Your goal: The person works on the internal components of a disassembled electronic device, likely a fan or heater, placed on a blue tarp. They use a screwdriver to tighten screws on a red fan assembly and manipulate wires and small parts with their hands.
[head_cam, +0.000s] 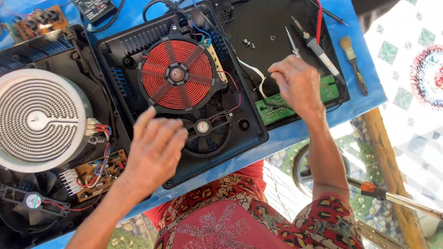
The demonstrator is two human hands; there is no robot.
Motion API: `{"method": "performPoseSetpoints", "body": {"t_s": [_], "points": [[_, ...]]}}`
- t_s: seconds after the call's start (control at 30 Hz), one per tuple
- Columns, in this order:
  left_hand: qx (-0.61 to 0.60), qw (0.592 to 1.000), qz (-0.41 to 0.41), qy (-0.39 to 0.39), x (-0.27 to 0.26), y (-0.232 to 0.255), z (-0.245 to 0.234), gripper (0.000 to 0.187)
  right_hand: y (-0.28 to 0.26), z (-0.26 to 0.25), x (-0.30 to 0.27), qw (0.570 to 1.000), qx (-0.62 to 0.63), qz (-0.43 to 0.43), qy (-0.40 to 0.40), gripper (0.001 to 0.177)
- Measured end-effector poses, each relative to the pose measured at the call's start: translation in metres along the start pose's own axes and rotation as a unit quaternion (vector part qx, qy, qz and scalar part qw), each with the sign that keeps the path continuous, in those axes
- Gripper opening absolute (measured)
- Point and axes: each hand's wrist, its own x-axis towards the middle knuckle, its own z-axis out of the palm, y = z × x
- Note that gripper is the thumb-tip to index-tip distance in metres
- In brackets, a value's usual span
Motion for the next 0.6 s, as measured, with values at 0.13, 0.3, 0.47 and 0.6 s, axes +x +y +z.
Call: {"method": "performPoseSetpoints", "body": {"t_s": [0.13, 0.3, 0.47, 0.6], "points": [[-0.046, 0.998, 0.023, -0.022, -0.009, 0.038, -0.003, 0.01, 0.008, 0.021, -0.019, 0.999, 0.005, 0.007, 0.037, 0.033], [-0.102, 0.991, -0.048, -0.069, -0.046, 0.06, 0.004, 0.022, 0.002, 0.037, -0.017, 0.993, 0.1, -0.05, 0.044, 0.037], [-0.108, 0.99, -0.08, -0.047, -0.058, 0.064, 0.002, 0.022, -0.019, 0.021, -0.014, 0.993, 0.082, -0.06, 0.054, 0.045], [-0.116, 0.988, -0.092, -0.042, -0.063, 0.065, 0.005, 0.022, -0.046, 0.0, -0.011, 0.991, 0.026, -0.041, 0.124, 0.028]]}}
